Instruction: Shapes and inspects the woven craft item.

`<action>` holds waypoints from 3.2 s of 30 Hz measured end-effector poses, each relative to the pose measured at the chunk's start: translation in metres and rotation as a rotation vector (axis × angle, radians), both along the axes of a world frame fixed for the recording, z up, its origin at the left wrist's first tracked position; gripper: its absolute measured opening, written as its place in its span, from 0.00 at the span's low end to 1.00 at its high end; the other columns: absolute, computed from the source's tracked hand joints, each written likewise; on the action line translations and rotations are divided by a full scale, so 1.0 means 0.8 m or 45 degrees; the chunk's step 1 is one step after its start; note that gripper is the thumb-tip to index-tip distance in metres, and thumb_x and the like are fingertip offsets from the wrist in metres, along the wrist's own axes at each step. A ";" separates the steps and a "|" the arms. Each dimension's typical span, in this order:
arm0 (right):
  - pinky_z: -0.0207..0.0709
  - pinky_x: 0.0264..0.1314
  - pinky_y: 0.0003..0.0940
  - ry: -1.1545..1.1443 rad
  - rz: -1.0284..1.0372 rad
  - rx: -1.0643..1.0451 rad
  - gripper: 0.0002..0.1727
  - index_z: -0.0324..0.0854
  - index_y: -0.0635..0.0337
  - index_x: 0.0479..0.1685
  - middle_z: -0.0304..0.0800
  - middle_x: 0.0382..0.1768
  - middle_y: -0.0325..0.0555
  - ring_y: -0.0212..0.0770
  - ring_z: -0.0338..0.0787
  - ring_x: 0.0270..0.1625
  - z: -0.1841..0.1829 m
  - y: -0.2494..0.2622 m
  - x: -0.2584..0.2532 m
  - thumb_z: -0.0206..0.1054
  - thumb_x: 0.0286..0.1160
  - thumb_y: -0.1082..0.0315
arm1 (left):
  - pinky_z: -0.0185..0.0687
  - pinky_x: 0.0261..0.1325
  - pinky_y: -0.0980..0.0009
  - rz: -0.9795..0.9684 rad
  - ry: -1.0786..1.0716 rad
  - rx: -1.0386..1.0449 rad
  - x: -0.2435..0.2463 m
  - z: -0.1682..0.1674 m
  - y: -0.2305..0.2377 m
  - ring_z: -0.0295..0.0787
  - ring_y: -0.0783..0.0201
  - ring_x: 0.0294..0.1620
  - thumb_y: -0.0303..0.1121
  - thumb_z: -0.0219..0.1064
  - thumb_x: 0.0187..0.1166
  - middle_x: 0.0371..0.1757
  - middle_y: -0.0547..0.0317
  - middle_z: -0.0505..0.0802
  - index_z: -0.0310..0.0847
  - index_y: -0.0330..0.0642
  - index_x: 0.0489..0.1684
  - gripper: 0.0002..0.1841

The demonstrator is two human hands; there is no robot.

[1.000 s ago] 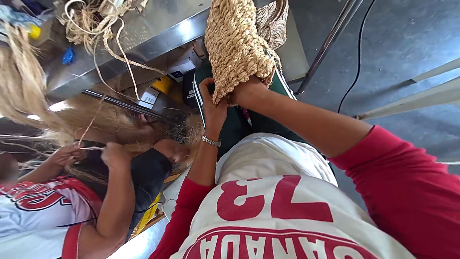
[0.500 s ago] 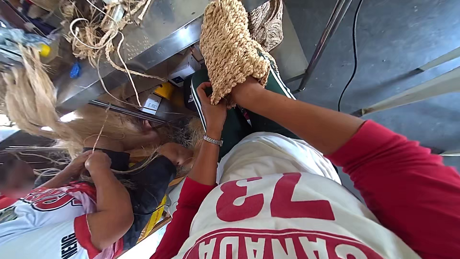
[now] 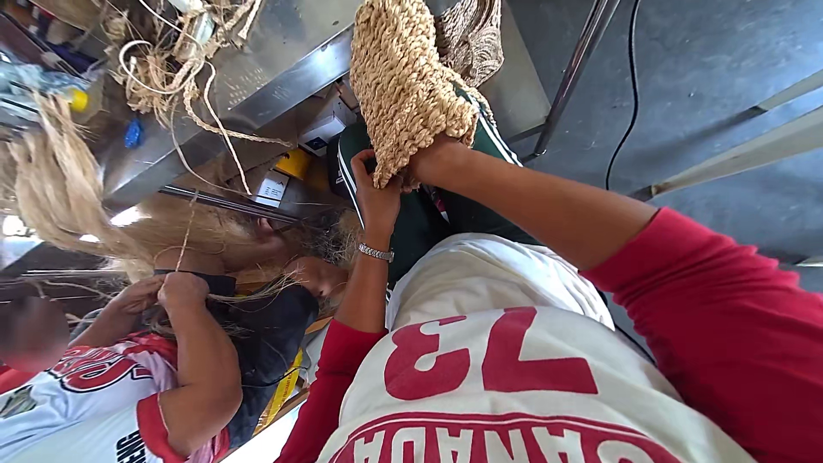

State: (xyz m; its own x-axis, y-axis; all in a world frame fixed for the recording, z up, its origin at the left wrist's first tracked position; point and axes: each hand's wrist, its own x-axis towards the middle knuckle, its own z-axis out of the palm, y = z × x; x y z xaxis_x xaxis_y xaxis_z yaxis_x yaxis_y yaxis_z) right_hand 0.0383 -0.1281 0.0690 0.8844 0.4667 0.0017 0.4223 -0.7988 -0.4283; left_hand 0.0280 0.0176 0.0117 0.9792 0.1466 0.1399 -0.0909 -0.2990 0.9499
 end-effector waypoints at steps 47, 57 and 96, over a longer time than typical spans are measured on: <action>0.64 0.76 0.69 0.260 0.149 -0.190 0.22 0.78 0.74 0.70 0.78 0.72 0.73 0.70 0.75 0.78 0.043 -0.009 0.008 0.51 0.91 0.66 | 0.91 0.59 0.53 -0.363 0.130 -0.393 -0.012 0.019 0.027 0.88 0.51 0.61 0.23 0.68 0.74 0.70 0.44 0.79 0.48 0.45 0.86 0.40; 0.64 0.78 0.66 0.065 0.091 0.000 0.21 0.80 0.71 0.70 0.80 0.72 0.70 0.66 0.76 0.79 0.018 -0.002 0.009 0.54 0.88 0.66 | 0.89 0.61 0.65 0.004 -0.153 0.274 -0.017 0.019 0.017 0.91 0.67 0.57 0.29 0.64 0.80 0.59 0.52 0.91 0.76 0.35 0.71 0.21; 0.64 0.78 0.67 0.105 0.062 0.046 0.23 0.75 0.70 0.76 0.77 0.75 0.70 0.68 0.74 0.81 0.016 0.009 0.000 0.50 0.92 0.65 | 0.85 0.66 0.63 -0.013 -0.044 0.262 0.006 0.021 0.025 0.88 0.65 0.62 0.23 0.69 0.72 0.60 0.51 0.89 0.76 0.37 0.68 0.23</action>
State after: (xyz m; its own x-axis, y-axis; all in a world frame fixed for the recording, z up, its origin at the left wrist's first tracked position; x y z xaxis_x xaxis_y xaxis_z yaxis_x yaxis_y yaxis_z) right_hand 0.0384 -0.1209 0.0819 0.8587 0.5099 -0.0524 0.4222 -0.7616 -0.4916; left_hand 0.0324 0.0378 0.0286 0.9746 0.1014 0.1995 -0.1266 -0.4855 0.8650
